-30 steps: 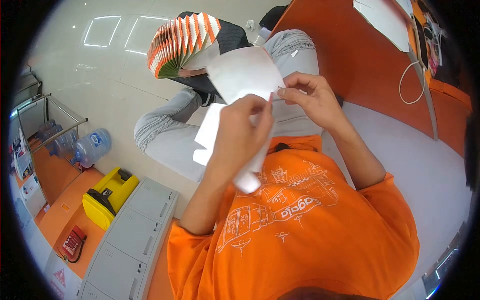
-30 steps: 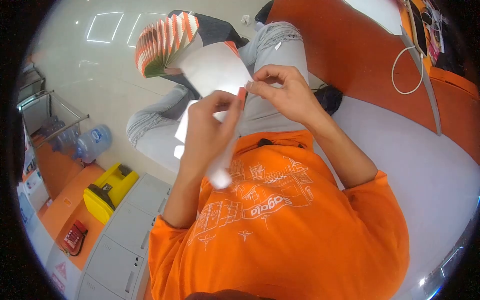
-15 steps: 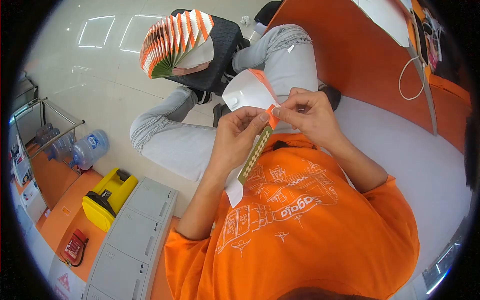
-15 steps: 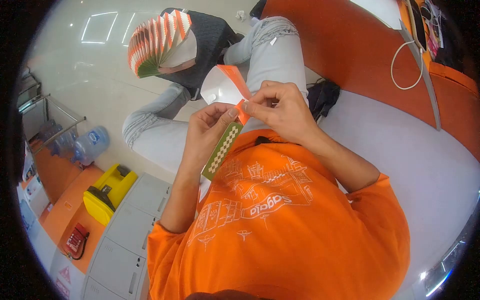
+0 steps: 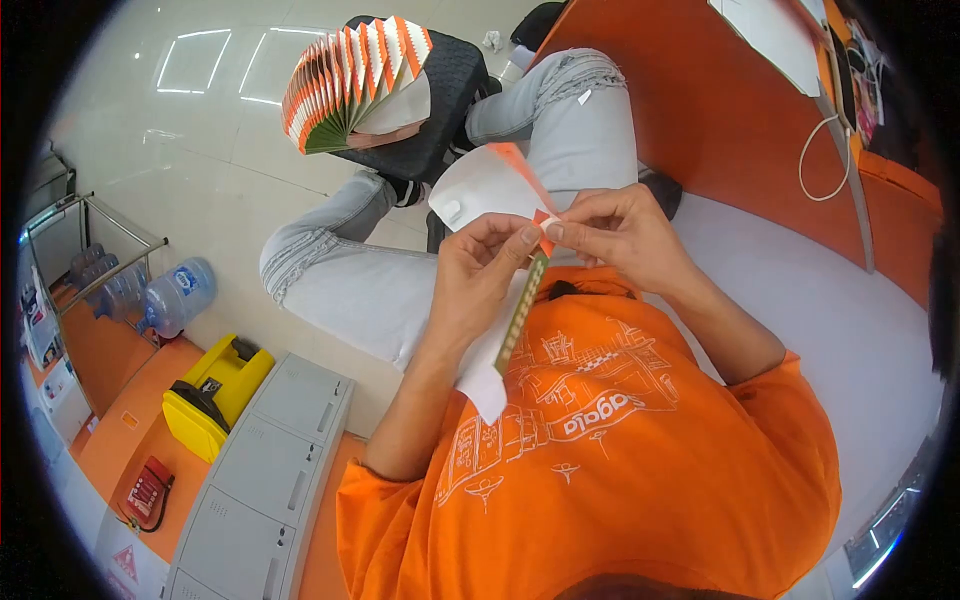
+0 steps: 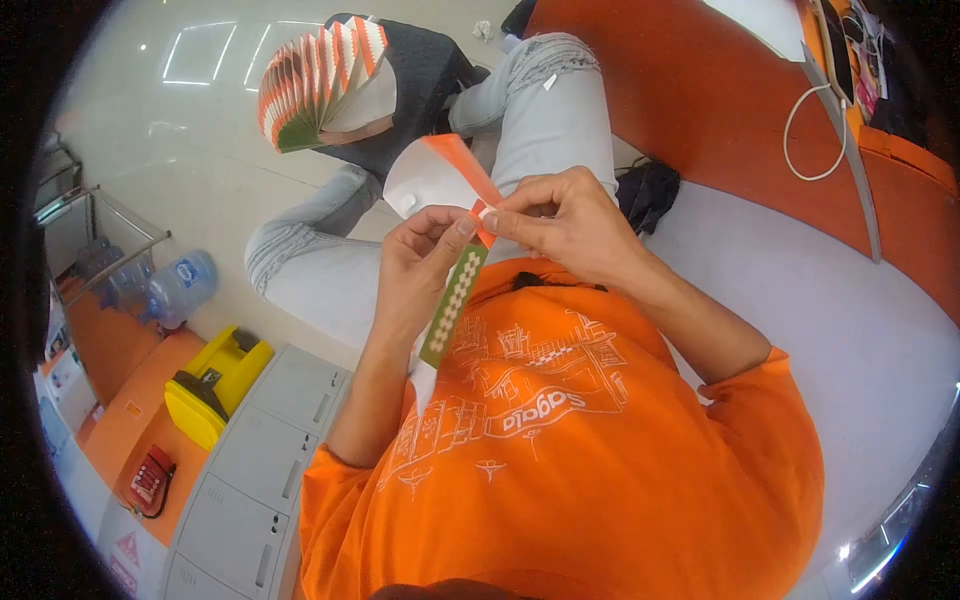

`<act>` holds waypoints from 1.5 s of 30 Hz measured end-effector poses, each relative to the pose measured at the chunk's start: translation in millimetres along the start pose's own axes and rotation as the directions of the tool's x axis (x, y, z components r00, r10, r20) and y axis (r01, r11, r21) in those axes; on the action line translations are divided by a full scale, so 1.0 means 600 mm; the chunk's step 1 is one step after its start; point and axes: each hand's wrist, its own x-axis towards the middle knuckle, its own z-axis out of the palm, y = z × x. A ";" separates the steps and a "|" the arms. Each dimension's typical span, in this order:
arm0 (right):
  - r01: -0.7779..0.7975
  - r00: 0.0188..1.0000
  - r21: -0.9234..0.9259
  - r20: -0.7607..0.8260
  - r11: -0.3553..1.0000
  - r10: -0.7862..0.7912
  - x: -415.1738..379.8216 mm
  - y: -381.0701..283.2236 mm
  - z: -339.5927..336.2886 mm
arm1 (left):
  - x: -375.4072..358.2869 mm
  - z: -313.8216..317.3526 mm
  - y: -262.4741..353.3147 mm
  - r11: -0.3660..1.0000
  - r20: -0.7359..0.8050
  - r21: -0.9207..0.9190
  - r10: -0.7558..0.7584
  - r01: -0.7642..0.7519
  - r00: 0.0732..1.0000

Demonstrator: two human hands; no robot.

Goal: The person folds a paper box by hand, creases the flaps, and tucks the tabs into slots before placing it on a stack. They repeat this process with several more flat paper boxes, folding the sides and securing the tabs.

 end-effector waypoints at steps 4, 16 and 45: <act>-0.034 0.993 0.031 0.116 0.999 0.030 0.003 -0.010 -0.019 | -0.004 -0.004 0.001 0.999 -0.008 -0.041 -0.002 0.002 1.000; 0.037 0.986 0.010 0.165 0.999 -0.038 0.005 0.005 -0.019 | -0.015 -0.009 -0.040 0.985 0.038 -0.132 0.116 -0.110 0.993; 0.414 0.904 -0.142 -0.047 0.899 -0.424 0.028 0.025 0.055 | -0.025 -0.019 -0.014 0.979 -0.057 -0.167 0.105 -0.113 0.993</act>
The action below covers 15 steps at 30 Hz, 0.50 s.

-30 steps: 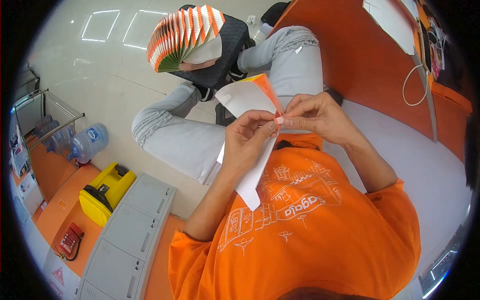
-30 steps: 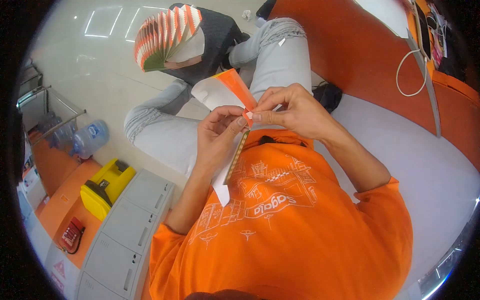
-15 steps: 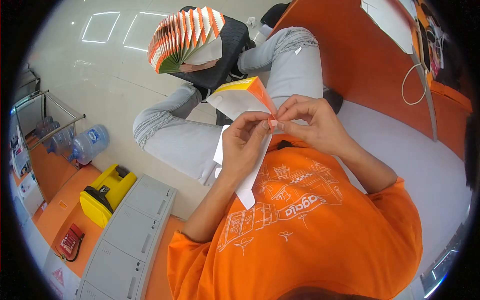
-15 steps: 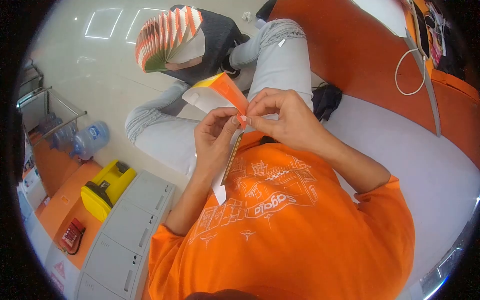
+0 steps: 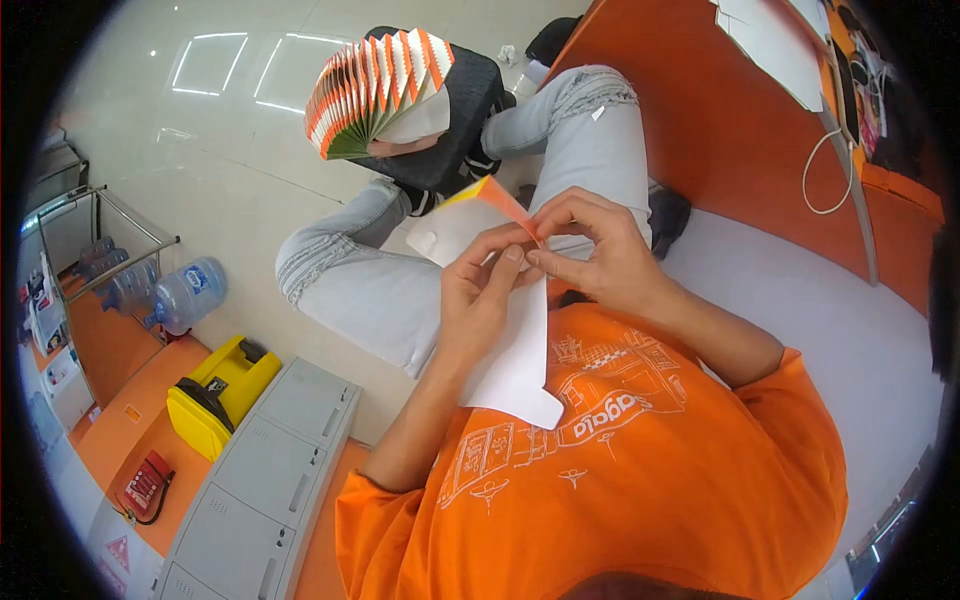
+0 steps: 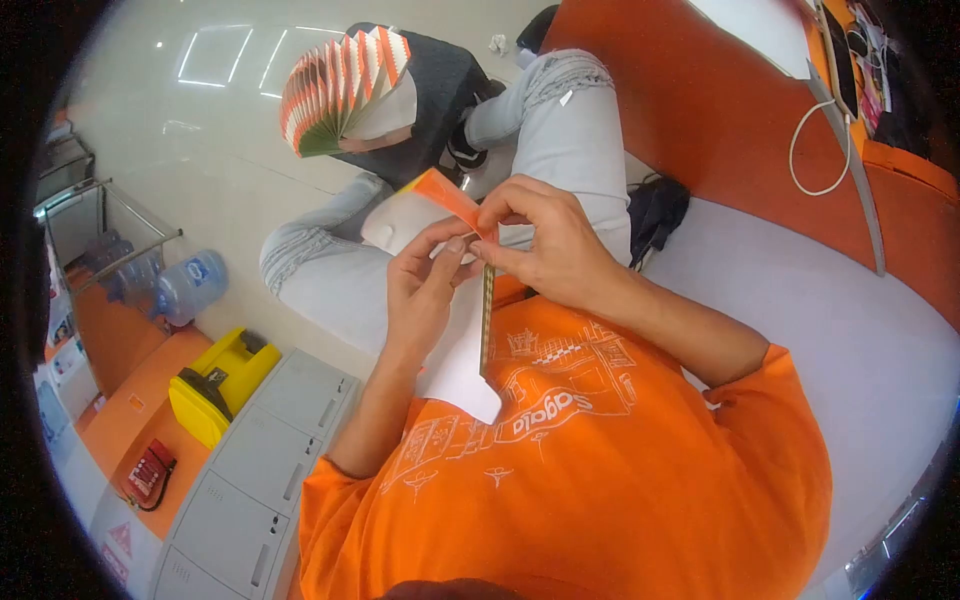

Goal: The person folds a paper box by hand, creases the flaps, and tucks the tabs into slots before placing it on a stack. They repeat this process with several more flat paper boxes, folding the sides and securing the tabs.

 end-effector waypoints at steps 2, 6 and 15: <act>0.008 0.999 -0.016 -0.042 1.000 -0.008 0.009 0.002 -0.001 | -0.007 0.012 0.026 0.997 -0.002 0.012 -0.076 0.076 0.997; 0.034 0.999 -0.147 0.016 0.989 -0.032 0.056 -0.001 -0.029 | -0.025 0.033 0.126 0.502 0.170 0.786 0.384 -0.360 0.907; -0.098 0.989 0.233 0.131 0.968 0.069 0.135 -0.060 -0.031 | 0.041 -0.026 0.232 -0.056 0.339 0.939 0.325 -0.340 0.883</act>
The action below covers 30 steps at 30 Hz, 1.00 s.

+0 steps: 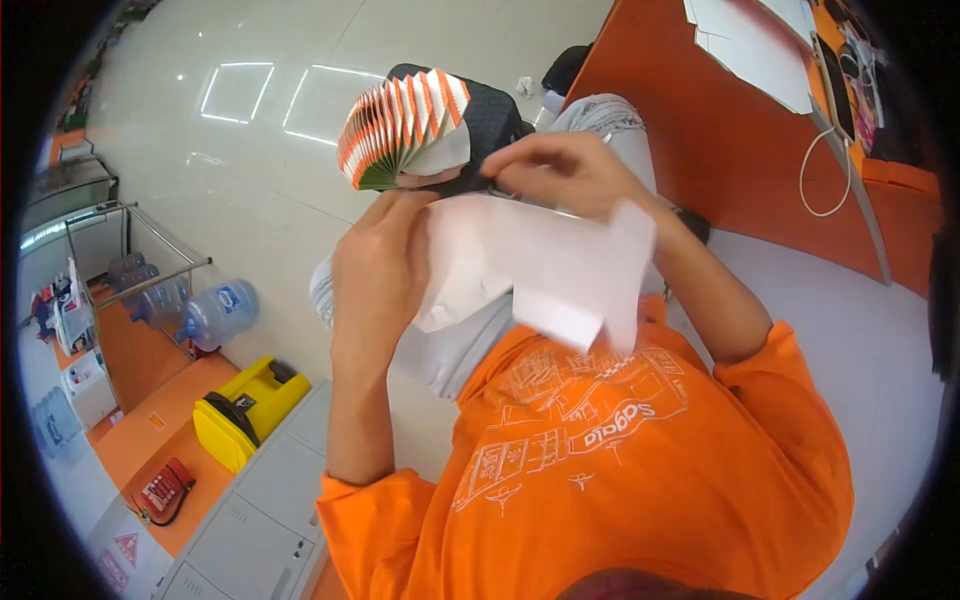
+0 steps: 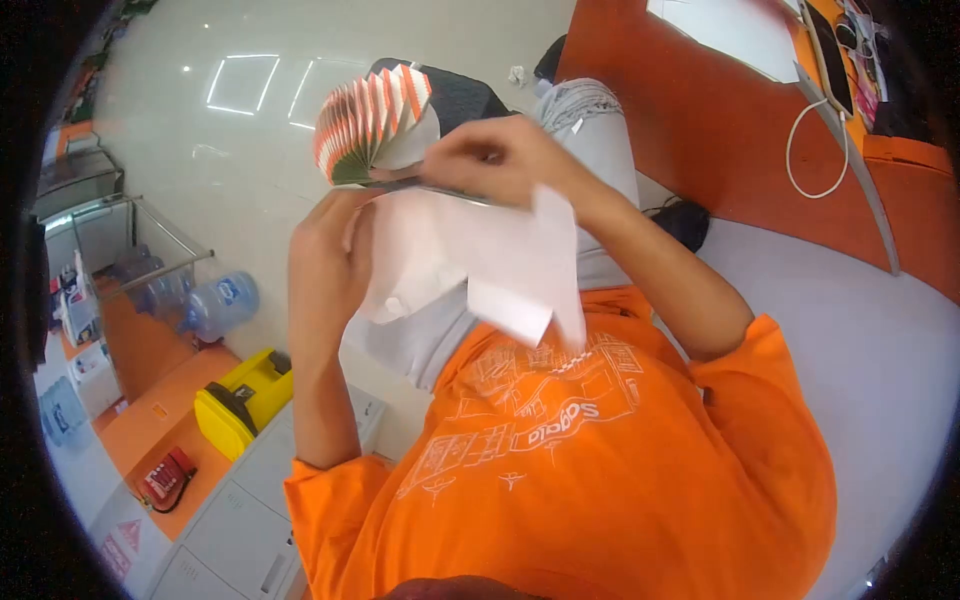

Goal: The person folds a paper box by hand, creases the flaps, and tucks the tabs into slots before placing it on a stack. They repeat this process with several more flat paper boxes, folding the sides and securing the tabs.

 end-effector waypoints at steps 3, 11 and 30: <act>0.016 0.996 0.293 -0.092 0.956 0.011 -0.041 -0.001 -0.023 | -0.032 -0.001 -0.013 0.988 -0.168 0.093 -0.105 0.121 0.980; 0.171 0.983 -0.429 0.135 0.887 -0.124 -0.064 -0.013 -0.032 | -0.034 0.030 0.050 0.983 -0.359 0.112 0.174 -0.142 0.917; 0.652 0.677 -0.706 0.379 0.276 -0.630 -0.098 -0.029 0.014 | -0.053 0.038 0.054 0.535 0.161 -0.795 -0.269 0.286 0.950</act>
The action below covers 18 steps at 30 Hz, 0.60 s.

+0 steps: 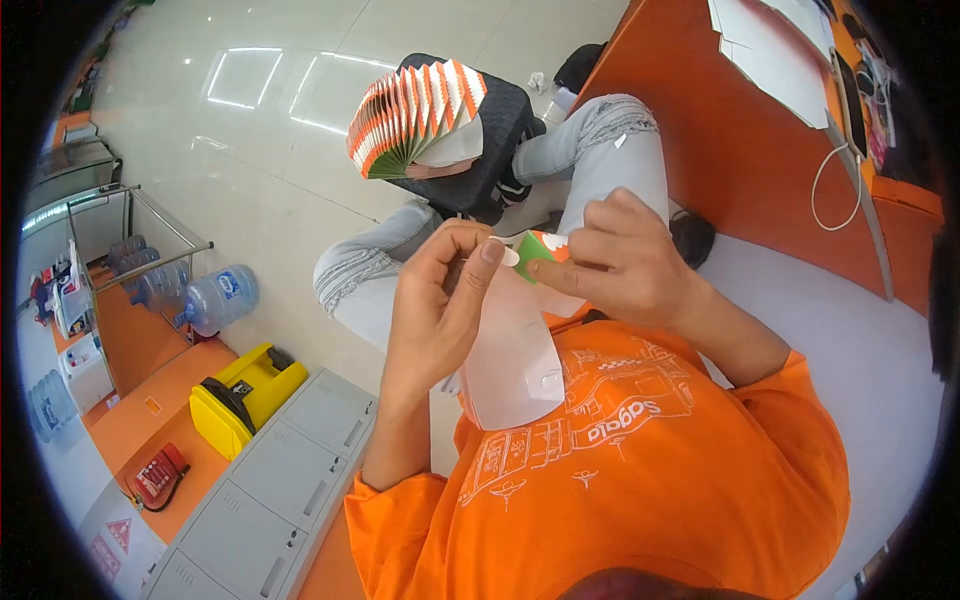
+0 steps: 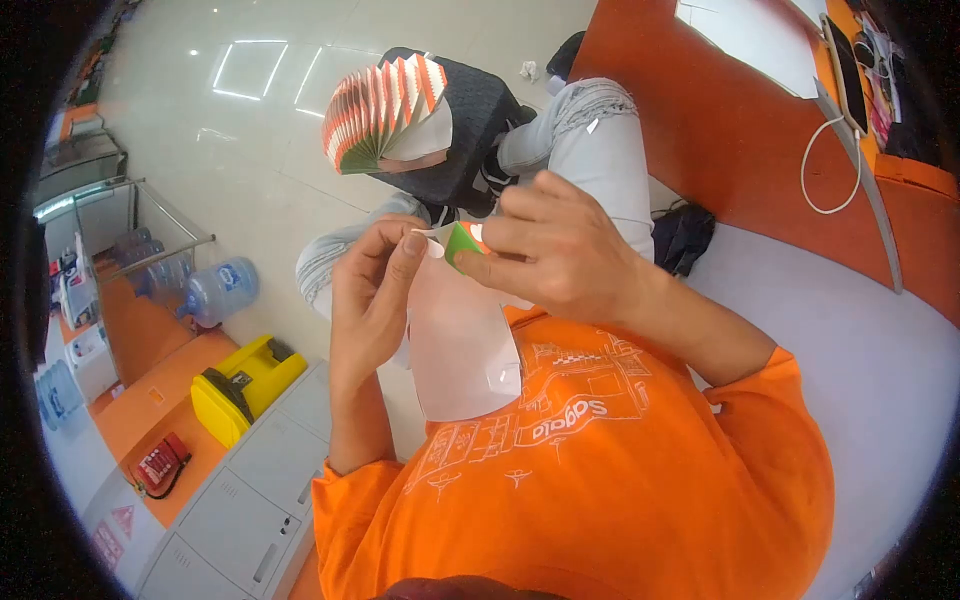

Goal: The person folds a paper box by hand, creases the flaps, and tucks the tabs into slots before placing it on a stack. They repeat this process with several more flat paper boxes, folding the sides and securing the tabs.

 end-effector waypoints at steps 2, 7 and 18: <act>-0.020 1.000 -0.027 0.007 0.999 0.020 -0.005 -0.014 0.009 | -0.001 0.003 -0.013 0.998 -0.030 0.024 0.054 -0.053 0.998; -0.411 0.841 0.550 -0.081 0.728 0.536 -0.009 -0.019 0.032 | -0.006 0.025 -0.014 0.993 -0.179 -0.042 0.103 -0.112 0.979; -0.322 0.660 0.913 0.028 0.250 0.750 -0.002 -0.031 0.052 | -0.019 0.079 -0.011 0.964 -0.289 -0.173 0.146 -0.202 0.946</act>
